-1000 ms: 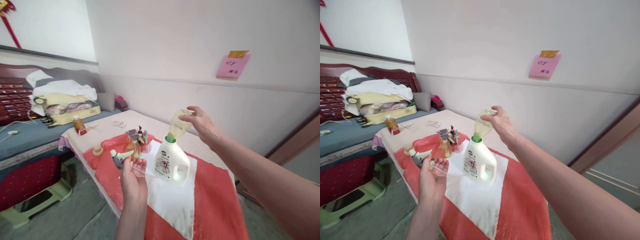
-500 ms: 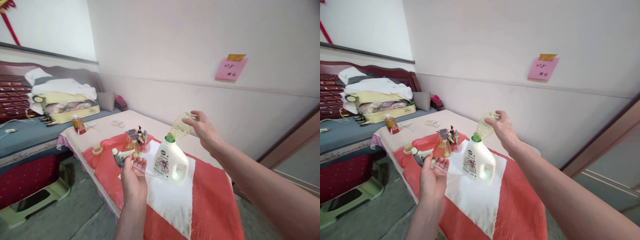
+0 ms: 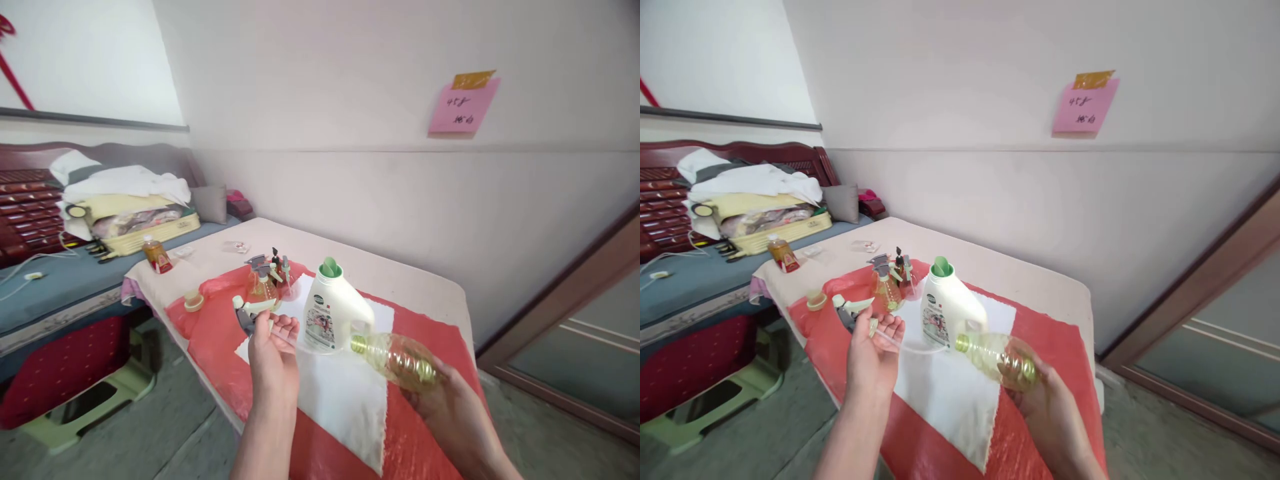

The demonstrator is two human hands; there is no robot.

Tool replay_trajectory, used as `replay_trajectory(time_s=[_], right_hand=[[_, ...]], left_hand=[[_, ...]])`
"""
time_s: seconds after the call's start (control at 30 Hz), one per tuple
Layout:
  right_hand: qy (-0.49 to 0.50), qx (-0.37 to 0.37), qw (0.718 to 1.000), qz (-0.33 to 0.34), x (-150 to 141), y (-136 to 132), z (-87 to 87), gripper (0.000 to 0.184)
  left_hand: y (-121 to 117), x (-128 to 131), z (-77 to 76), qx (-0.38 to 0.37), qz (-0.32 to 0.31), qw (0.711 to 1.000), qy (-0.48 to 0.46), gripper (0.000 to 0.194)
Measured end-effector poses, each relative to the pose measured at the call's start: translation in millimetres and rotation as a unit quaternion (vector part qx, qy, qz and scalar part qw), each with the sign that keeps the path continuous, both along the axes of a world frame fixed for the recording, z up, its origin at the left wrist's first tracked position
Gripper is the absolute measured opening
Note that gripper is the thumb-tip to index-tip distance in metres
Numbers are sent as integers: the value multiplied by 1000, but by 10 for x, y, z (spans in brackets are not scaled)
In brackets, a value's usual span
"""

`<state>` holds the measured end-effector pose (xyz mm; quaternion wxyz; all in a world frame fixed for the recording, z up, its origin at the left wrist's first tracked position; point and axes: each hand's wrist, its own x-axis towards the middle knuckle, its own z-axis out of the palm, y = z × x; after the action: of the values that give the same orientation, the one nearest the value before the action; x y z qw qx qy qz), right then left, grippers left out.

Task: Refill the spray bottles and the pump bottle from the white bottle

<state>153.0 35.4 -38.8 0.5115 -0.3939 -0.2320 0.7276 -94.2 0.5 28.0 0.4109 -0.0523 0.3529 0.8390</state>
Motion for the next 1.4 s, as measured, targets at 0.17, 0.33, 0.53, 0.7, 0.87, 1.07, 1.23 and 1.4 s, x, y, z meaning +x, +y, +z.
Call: replay_trajectory(time_s=[0.17, 0.33, 0.53, 0.7, 0.87, 1.07, 1.23, 1.4], right_hand=[[4, -4, 1000, 5, 77, -94, -213, 48], [14, 11, 1000, 14, 69, -134, -222, 50], [98, 24, 992, 70, -97, -326, -246, 46], [114, 96, 986, 77, -199, -460, -178, 39], [83, 111, 990, 27, -119, -487, -153, 44], [52, 113, 991, 54, -105, -491, -160, 39], [-75, 34, 987, 141, -172, -509, -262, 74], [-86, 103, 981, 136, -103, -507, -250, 62]], left_hand=[[71, 137, -62, -18, -17, 999, 22, 24], [118, 296, -118, -29, -35, 998, 36, 24], [63, 591, -216, -4, -150, 985, 85, 28], [-26, 774, -281, 10, -218, 967, 129, 28], [-30, 854, -302, 8, -252, 960, 123, 32], [-8, 927, -283, 3, -232, 964, 127, 26], [-12, 878, -252, -12, -209, 969, 132, 23], [-4, 804, -280, -33, -153, 978, 141, 22]])
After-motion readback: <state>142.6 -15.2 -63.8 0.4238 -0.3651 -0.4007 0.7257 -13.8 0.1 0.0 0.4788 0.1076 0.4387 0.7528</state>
